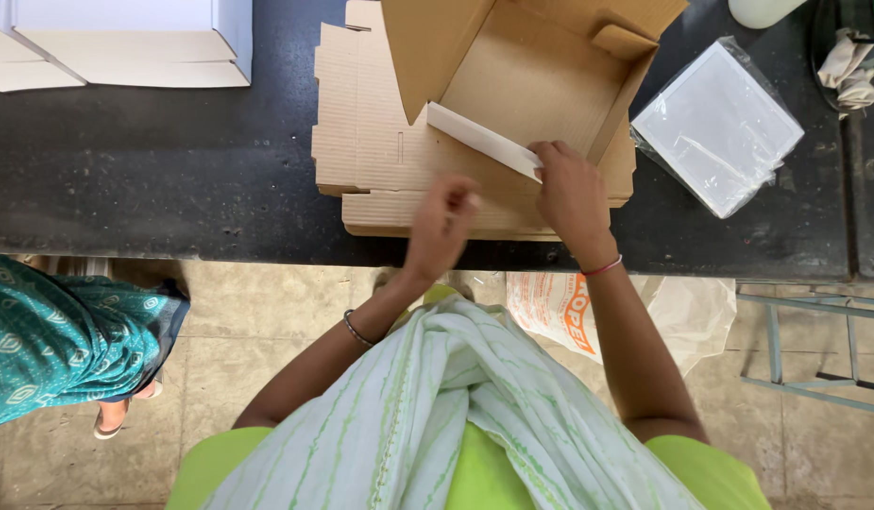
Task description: The person folds a flat cardboard carton into an open box and places a white inner box inside it. They then take a square LED panel light, wrap it in clear plastic film, and press the wrapped panel into the assembled box on the work table.
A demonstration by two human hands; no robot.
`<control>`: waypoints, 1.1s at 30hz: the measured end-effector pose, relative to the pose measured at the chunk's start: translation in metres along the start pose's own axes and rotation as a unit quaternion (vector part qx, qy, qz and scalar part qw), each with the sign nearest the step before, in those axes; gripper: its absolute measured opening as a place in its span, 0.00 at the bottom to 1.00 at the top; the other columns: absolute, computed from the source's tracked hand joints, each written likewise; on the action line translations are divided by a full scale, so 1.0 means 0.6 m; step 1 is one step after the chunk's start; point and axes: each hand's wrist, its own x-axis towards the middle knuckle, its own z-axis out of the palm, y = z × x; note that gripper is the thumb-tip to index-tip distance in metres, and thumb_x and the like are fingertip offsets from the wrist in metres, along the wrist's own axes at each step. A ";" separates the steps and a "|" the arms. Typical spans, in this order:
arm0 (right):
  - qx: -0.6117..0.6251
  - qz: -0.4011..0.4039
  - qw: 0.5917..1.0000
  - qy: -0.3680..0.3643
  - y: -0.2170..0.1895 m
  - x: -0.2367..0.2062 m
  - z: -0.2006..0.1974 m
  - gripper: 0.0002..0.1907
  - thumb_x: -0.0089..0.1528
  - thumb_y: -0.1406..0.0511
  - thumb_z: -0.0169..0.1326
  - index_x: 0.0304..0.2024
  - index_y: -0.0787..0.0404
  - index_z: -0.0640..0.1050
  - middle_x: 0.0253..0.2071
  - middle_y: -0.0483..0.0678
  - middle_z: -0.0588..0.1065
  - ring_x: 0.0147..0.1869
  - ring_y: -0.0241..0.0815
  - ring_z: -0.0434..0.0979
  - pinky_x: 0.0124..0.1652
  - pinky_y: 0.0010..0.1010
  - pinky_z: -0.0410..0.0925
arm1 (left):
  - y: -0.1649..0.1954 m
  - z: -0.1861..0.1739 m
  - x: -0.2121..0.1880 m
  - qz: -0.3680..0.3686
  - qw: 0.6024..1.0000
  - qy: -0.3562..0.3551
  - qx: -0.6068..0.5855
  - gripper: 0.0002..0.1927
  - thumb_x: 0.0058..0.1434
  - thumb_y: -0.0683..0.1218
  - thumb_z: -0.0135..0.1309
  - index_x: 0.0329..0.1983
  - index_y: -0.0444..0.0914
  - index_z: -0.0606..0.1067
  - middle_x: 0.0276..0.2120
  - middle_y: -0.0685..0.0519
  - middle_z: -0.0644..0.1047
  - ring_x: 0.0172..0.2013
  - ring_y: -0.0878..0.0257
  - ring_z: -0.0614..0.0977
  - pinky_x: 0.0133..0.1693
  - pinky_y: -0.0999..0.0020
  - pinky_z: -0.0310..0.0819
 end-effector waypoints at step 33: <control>0.213 -0.099 0.972 0.027 -0.121 -0.014 -0.064 0.13 0.66 0.69 0.56 0.53 0.62 0.79 0.50 0.54 0.78 0.52 0.57 0.78 0.51 0.42 0.71 | 0.049 -0.170 0.257 0.404 0.715 0.019 0.570 0.29 0.54 0.35 0.55 0.55 0.55 0.80 0.63 0.45 0.72 0.64 0.47 0.68 0.66 0.48 0.55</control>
